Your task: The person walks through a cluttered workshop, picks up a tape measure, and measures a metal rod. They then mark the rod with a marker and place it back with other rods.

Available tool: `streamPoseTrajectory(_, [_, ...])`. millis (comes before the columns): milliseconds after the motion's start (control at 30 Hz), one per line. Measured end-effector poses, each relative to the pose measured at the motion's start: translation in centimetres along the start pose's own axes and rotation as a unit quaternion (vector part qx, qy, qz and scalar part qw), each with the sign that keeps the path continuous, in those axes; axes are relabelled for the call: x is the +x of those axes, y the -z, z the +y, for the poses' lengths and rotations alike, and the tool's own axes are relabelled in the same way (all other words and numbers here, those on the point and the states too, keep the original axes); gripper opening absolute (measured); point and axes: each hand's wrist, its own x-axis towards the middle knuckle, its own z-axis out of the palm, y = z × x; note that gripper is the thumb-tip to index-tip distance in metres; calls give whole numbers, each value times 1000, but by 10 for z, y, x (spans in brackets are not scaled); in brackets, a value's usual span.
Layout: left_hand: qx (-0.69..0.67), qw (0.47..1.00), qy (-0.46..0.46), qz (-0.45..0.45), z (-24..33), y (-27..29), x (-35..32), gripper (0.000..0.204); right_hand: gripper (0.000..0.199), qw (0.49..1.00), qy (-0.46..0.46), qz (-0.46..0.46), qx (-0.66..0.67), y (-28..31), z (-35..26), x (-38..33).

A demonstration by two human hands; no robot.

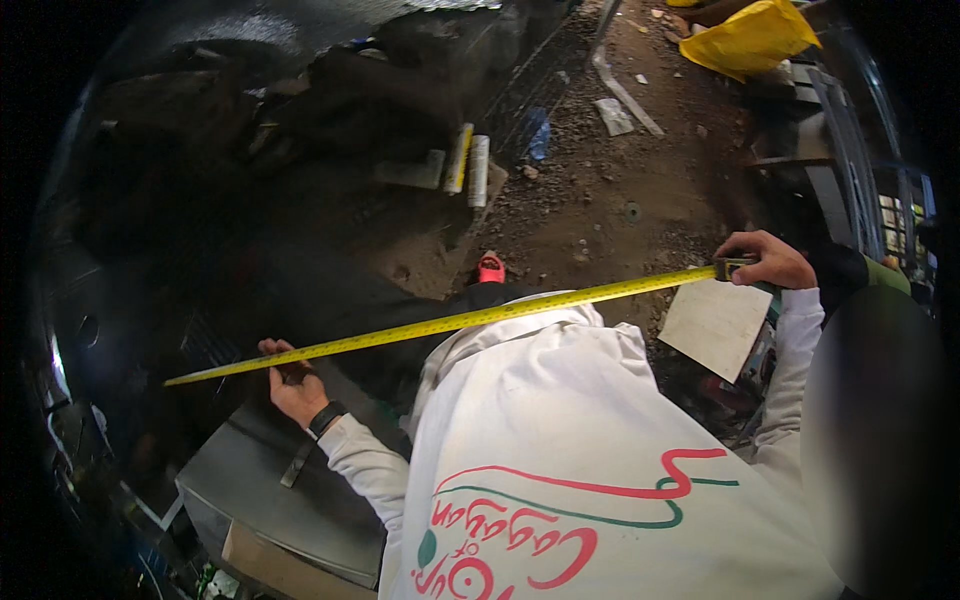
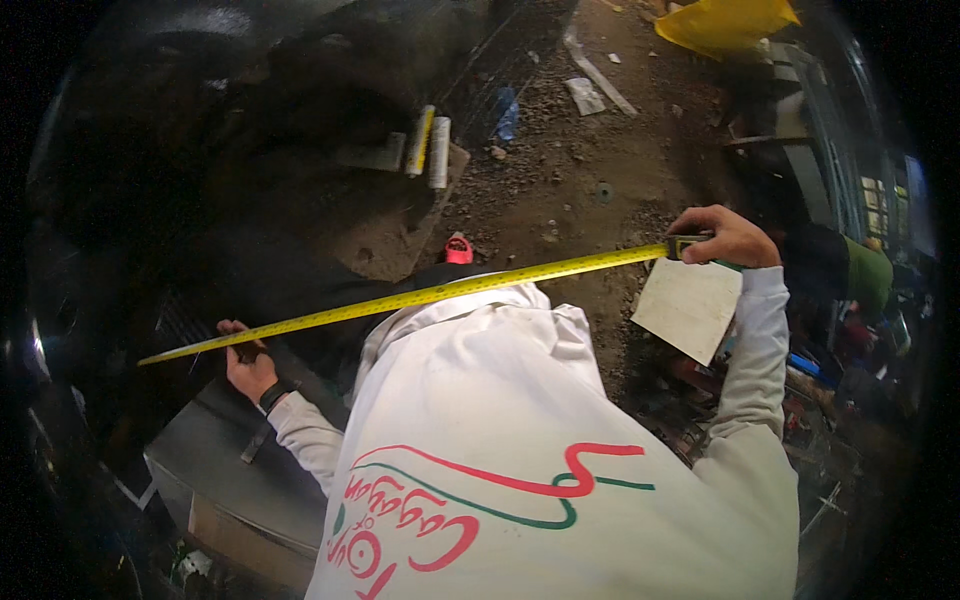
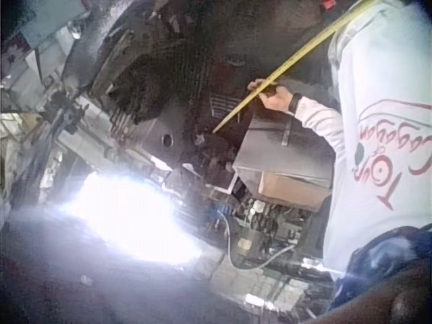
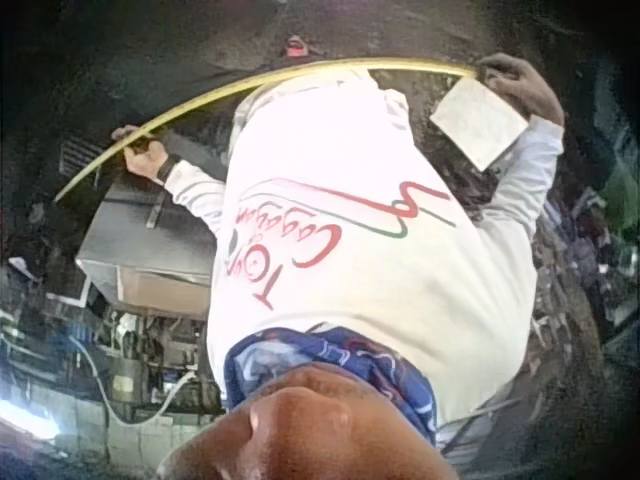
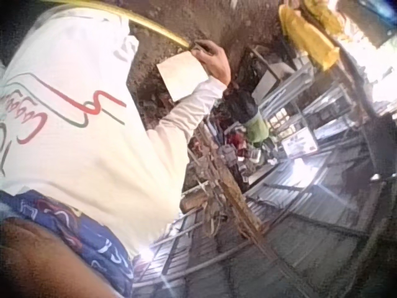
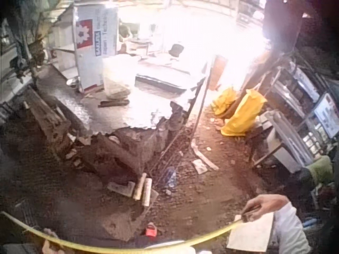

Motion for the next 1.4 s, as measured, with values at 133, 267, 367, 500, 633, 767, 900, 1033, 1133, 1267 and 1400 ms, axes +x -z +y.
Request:
streamPoseTrajectory(133, [-142, 987, 67, 30, 5, -33, -9, 37, 59, 1000, 12, -4, 1, -5, 1, 0])
streamPoseTrajectory(267, [-127, 985, 72, 87, 8, -27, -9, 36, 59, 1000, -12, -17, -4, -4, -7, 3])
streamPoseTrajectory(367, [-146, 983, 83, 81, 6, -19, -4, 36, 59, 999, 31, -28, -7, 4, 4, 4])
streamPoseTrajectory(500, [-131, 986, 75, 76, 4, -16, -5, 35, 58, 1000, 1, -5, -3, 1, -7, 2])
streamPoseTrajectory(633, [-129, 986, 55, 95, 5, -22, -6, 33, 54, 998, 29, 23, -41, -5, -13, 8])
streamPoseTrajectory(767, [-48, 996, 31, 65, 3, -31, -18, 28, 54, 993, 97, 55, -49, -17, -19, 15])
streamPoseTrajectory(900, [-22, 994, -3, 108, -1, -60, -18, 24, 63, 993, 104, 52, -17, -21, -7, 11])
streamPoseTrajectory(1033, [-68, 978, -13, 198, 8, -79, -24, 23, 69, 996, 23, 85, -34, -28, -23, 4])
streamPoseTrajectory(1133, [0, 979, -57, 198, 3, -69, -25, 18, 67, 994, 12, 97, -38, -27, -22, 9])
streamPoseTrajectory(1267, [-19, 980, -70, 186, -2, -68, -27, 25, 64, 999, -1, 20, -48, -16, -24, 13])
streamPoseTrajectory(1400, [-9, 980, -109, 167, -2, -78, -32, 31, 62, 998, 29, 39, -35, -19, -21, 15])
